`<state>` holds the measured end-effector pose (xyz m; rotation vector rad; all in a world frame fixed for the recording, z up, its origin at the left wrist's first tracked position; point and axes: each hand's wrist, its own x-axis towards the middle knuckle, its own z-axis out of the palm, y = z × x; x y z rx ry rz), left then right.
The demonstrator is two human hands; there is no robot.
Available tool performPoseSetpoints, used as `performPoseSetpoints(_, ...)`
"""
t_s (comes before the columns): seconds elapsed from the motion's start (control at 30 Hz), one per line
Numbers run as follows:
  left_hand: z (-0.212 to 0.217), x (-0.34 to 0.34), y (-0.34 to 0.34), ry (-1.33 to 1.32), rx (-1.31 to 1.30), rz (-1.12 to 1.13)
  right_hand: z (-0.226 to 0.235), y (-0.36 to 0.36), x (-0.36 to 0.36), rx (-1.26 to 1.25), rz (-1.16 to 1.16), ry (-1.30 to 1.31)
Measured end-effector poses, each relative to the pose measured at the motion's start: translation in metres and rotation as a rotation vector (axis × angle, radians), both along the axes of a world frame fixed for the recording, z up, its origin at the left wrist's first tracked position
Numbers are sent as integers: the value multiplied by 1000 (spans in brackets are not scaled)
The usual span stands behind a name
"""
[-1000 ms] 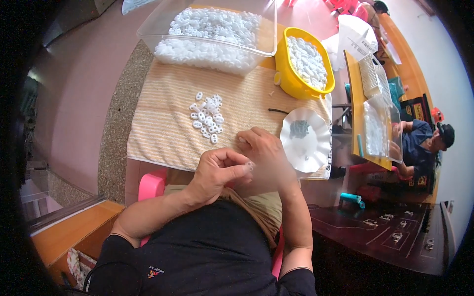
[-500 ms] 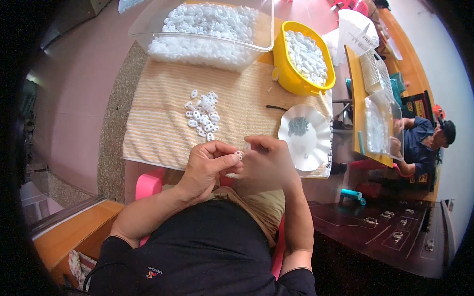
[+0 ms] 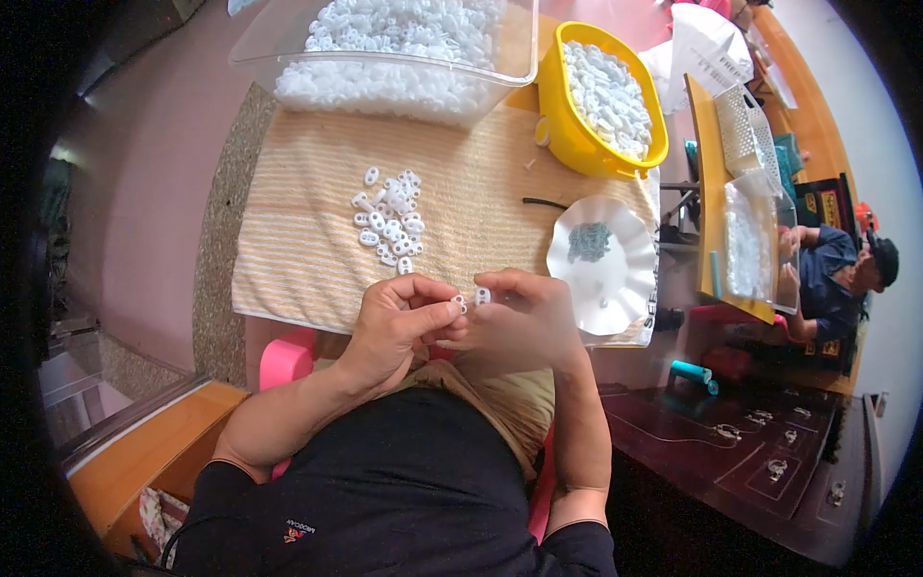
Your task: Assembling small white plastic components by hand at a workbench.
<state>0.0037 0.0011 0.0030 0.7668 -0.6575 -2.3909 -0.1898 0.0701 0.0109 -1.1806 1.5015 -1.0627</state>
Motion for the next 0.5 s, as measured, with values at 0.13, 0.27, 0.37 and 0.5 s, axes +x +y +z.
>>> performPoseSetpoints(0.13,3,1,-1,-9,20,-15,2,0,2,3,12,-48)
performPoseSetpoints(0.27,2,1,-1,-19,24,-24,-1,0,0,-20,19,-106)
performPoseSetpoints(0.37,3,2,-1,-23,29,-28,-4,0,-2,-32,53,-74)
performPoseSetpoints(0.5,3,1,-2,-23,43,-26,-6,2,-3,-42,40,-117)
